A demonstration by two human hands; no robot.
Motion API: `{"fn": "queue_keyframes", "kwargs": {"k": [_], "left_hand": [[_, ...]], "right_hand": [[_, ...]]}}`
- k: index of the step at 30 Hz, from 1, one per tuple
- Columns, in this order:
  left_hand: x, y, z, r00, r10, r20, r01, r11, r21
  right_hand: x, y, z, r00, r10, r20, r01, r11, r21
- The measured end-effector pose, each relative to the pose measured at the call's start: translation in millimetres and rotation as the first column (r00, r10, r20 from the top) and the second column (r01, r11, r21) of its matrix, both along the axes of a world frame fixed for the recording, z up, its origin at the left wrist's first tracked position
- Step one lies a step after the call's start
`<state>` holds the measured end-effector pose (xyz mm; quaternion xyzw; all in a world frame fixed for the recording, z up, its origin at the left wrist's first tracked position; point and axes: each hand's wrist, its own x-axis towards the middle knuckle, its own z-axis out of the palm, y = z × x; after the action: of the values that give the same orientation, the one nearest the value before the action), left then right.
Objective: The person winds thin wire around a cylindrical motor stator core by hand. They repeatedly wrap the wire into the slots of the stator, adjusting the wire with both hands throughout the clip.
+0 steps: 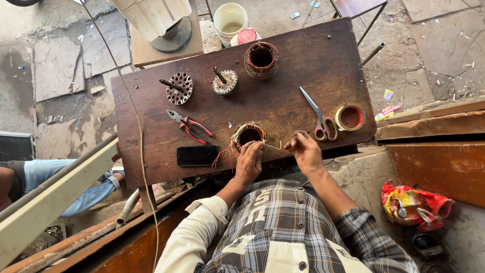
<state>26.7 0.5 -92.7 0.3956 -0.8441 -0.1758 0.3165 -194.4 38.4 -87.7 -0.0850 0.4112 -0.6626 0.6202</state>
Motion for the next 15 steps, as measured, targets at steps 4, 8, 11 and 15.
{"fn": "queue_keyframes", "kwargs": {"k": [4,8,11,15], "left_hand": [[-2,-1,-2,1.000,0.006,-0.011,-0.005,1.000,0.017],[0,-1,-6,1.000,-0.002,-0.010,0.002,1.000,0.014],[2,0,-8,1.000,0.004,-0.030,-0.003,0.999,0.039],[3,0,-7,1.000,0.012,-0.017,-0.011,0.999,0.050]], "right_hand": [[22,-20,3,0.749,0.273,-0.603,-0.153,0.958,0.243],[42,-25,14,0.135,0.266,-0.955,-0.286,0.933,0.219],[49,-26,22,-0.091,0.068,-0.994,-0.303,0.948,0.092],[45,-32,19,0.023,0.191,-0.981,-0.256,0.950,0.179]]}}
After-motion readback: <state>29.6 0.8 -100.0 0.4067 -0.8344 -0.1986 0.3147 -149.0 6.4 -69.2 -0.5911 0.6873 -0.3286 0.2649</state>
